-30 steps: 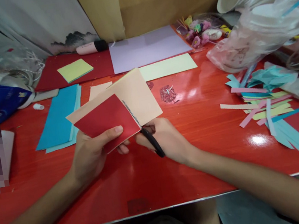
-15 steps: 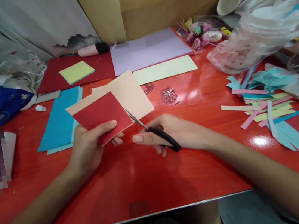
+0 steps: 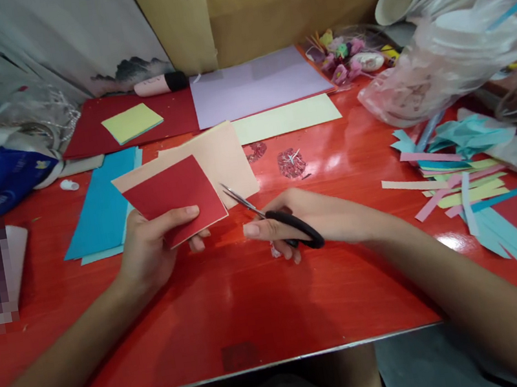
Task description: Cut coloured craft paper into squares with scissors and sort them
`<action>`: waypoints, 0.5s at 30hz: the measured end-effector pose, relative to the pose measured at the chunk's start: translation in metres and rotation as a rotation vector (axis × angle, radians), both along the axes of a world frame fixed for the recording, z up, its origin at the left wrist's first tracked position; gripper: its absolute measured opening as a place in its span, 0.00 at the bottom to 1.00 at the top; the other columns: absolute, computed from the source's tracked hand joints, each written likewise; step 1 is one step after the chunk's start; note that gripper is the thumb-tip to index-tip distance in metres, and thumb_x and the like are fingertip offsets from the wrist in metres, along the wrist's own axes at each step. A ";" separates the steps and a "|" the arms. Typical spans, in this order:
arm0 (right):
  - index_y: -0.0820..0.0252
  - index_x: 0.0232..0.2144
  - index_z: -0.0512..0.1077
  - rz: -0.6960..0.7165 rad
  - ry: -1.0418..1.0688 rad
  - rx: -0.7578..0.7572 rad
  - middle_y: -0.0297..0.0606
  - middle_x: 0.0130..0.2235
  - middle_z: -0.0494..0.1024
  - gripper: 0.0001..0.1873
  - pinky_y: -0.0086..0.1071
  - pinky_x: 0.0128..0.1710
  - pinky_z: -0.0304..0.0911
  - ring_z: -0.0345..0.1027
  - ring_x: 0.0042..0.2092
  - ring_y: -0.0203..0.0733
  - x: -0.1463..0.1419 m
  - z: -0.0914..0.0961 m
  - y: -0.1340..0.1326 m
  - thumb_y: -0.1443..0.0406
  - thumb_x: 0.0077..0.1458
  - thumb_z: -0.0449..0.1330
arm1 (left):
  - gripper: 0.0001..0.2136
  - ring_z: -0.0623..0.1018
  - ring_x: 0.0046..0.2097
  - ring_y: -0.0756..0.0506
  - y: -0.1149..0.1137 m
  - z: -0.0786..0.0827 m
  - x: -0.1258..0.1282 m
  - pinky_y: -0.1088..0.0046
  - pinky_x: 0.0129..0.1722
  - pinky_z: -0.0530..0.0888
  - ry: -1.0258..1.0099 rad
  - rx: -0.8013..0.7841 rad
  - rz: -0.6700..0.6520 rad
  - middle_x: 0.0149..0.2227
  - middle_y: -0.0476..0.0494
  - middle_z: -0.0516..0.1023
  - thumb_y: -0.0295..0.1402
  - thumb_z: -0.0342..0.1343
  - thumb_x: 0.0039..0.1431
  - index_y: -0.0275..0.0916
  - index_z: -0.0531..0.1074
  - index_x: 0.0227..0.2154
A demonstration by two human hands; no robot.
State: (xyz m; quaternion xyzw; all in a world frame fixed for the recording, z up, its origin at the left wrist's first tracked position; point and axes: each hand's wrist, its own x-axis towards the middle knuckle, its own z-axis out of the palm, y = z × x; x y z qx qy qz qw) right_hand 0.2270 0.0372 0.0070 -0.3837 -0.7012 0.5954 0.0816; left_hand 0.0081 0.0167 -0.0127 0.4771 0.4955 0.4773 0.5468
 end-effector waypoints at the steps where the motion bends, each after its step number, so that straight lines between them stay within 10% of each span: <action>1: 0.64 0.22 0.68 -0.002 0.019 -0.018 0.36 0.20 0.70 0.27 0.27 0.21 0.55 0.61 0.21 0.31 0.000 0.000 0.000 0.45 0.53 0.51 | 0.05 0.72 0.17 0.50 0.000 0.000 0.000 0.76 0.19 0.71 -0.006 -0.002 -0.003 0.19 0.49 0.76 0.33 0.59 0.49 0.37 0.72 0.22; 15: 0.63 0.19 0.65 -0.020 0.088 -0.039 0.37 0.22 0.69 0.27 0.28 0.24 0.59 0.65 0.24 0.33 -0.006 -0.004 -0.002 0.44 0.51 0.53 | 0.06 0.71 0.15 0.51 -0.007 -0.001 0.006 0.78 0.15 0.68 -0.168 -0.210 -0.129 0.18 0.47 0.76 0.30 0.60 0.48 0.33 0.73 0.22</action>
